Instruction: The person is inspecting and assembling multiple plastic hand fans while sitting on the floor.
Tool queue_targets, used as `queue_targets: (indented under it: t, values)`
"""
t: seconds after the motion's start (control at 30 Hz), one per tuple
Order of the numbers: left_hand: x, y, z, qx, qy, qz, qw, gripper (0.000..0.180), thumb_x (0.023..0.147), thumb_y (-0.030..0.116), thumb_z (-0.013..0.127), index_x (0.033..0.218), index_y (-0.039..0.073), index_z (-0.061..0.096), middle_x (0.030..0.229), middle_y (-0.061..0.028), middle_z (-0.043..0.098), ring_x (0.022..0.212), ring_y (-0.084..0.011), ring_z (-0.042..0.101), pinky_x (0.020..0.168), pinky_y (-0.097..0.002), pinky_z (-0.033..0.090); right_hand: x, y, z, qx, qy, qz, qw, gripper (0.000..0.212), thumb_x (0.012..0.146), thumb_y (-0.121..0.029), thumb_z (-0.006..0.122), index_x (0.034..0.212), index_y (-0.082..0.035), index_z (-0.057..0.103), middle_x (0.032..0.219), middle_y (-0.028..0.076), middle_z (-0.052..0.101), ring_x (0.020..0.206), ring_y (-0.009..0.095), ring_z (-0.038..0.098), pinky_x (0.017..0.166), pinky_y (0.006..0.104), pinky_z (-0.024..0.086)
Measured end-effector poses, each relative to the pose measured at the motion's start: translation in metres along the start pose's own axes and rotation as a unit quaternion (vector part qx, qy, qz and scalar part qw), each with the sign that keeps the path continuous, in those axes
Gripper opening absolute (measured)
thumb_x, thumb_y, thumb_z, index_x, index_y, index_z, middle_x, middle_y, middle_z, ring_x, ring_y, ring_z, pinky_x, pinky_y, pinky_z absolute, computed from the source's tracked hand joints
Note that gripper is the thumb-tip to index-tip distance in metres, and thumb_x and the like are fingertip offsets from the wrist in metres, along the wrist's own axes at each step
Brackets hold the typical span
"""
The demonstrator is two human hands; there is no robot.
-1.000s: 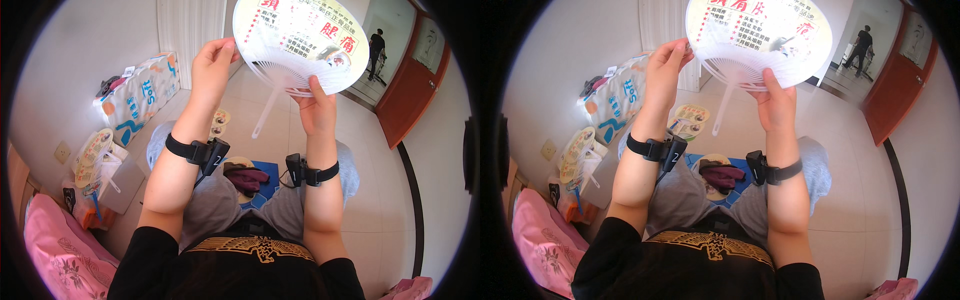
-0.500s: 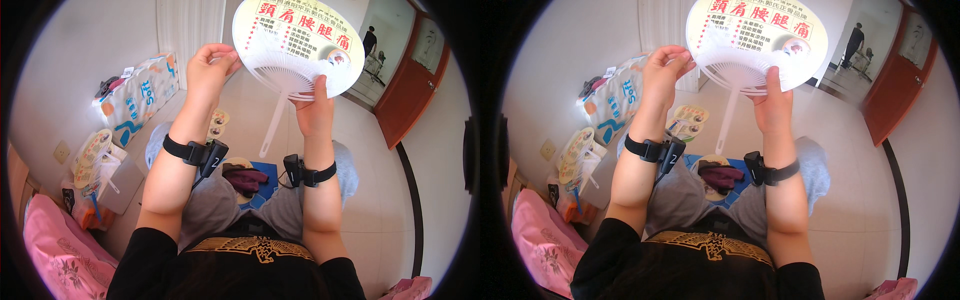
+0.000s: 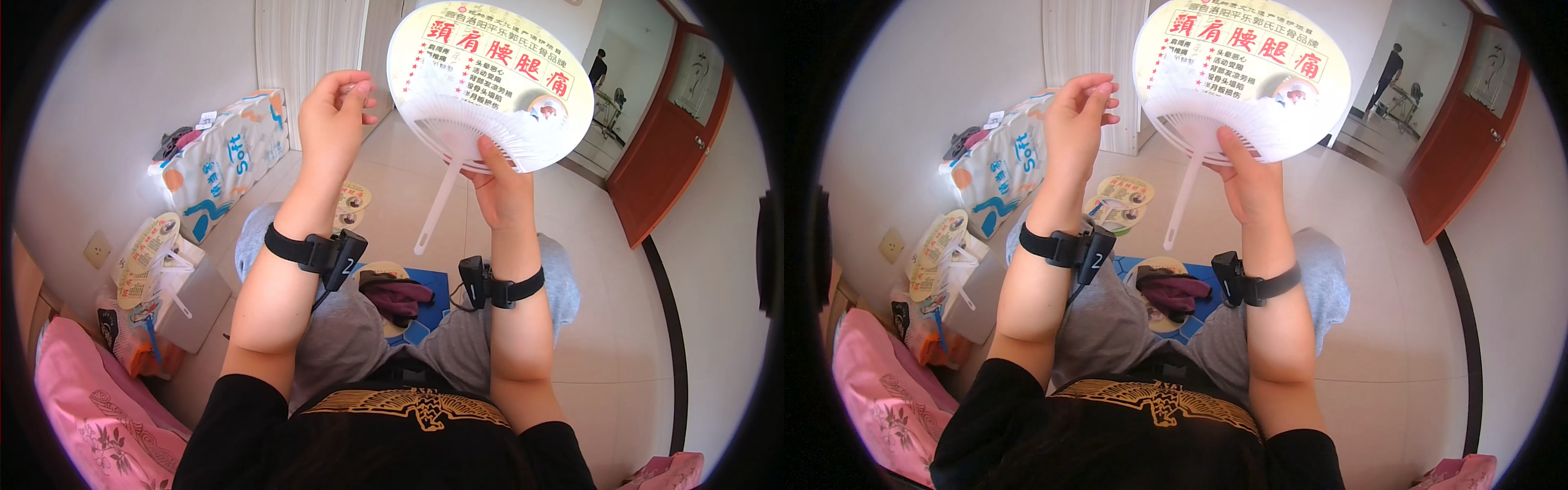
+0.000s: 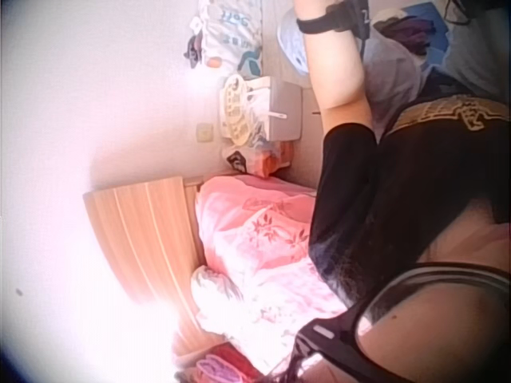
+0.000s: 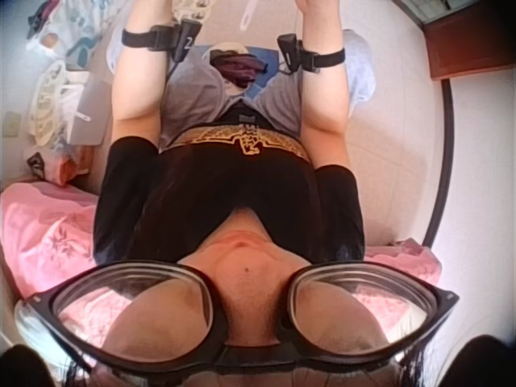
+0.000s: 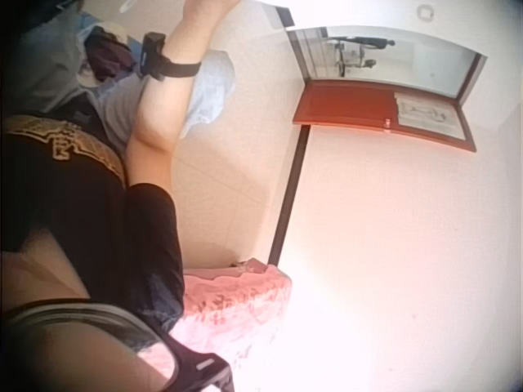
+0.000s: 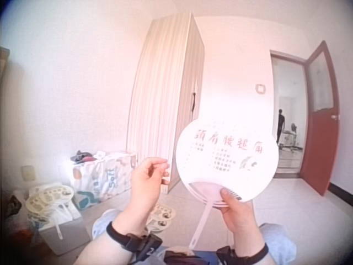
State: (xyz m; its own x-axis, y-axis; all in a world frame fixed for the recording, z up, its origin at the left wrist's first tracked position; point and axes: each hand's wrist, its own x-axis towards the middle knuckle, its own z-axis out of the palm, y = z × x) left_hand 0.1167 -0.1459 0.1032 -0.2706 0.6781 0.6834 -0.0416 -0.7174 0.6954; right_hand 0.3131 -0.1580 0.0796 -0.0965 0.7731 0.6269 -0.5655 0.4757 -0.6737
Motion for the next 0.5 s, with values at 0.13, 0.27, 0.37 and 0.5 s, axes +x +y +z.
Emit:
queue_targets:
  t: [0.13,0.27,0.37,0.5]
  values:
    - [0.0022,-0.0104,-0.0013,0.257,-0.032,0.269,0.928,0.021,0.077,0.009,0.064,0.097,0.005,0.060,0.084,-0.0074,0.059,0.070,-0.0119,0.053,0.062,-0.0240,0.044,-0.0001,0.0012,-0.0006,-0.046,-0.002,0.023,0.999,0.040,0.083,-0.002,0.052,0.121,0.001,0.040,0.112,0.015,0.054,0.098,0.028,0.057,0.079,0.0415,0.052]
    - [-0.0058,-0.0040,0.0066,0.269,-0.064,0.269,0.923,0.022,0.072,0.012,0.067,0.093,0.006,0.061,0.084,-0.0071,0.058,0.066,-0.0132,0.051,0.061,-0.0245,0.043,-0.0010,-0.0011,0.0014,-0.035,0.014,0.006,0.999,0.041,0.082,-0.001,0.051,0.121,0.001,0.039,0.113,0.015,0.053,0.100,0.026,0.055,0.081,0.0391,0.050]
    - [-0.0058,-0.0022,0.0036,0.308,-0.054,0.257,0.915,0.020,0.069,0.013,0.070,0.087,0.006,0.064,0.083,-0.0044,0.059,0.064,-0.0127,0.050,0.058,-0.0243,0.041,-0.0011,-0.0021,0.0017,-0.003,0.010,0.020,1.000,0.040,0.081,0.002,0.054,0.119,-0.002,0.041,0.109,0.011,0.055,0.098,0.021,0.056,0.079,0.0326,0.050]
    - [-0.0040,-0.0061,0.0024,0.284,-0.066,0.265,0.919,0.013,0.069,0.012,0.070,0.080,0.006,0.066,0.079,-0.0037,0.061,0.057,-0.0122,0.048,0.051,-0.0236,0.039,-0.0001,-0.0001,0.0001,0.000,0.002,0.010,1.000,0.041,0.081,0.002,0.054,0.120,-0.002,0.041,0.110,0.010,0.054,0.100,0.020,0.054,0.082,0.0319,0.047]
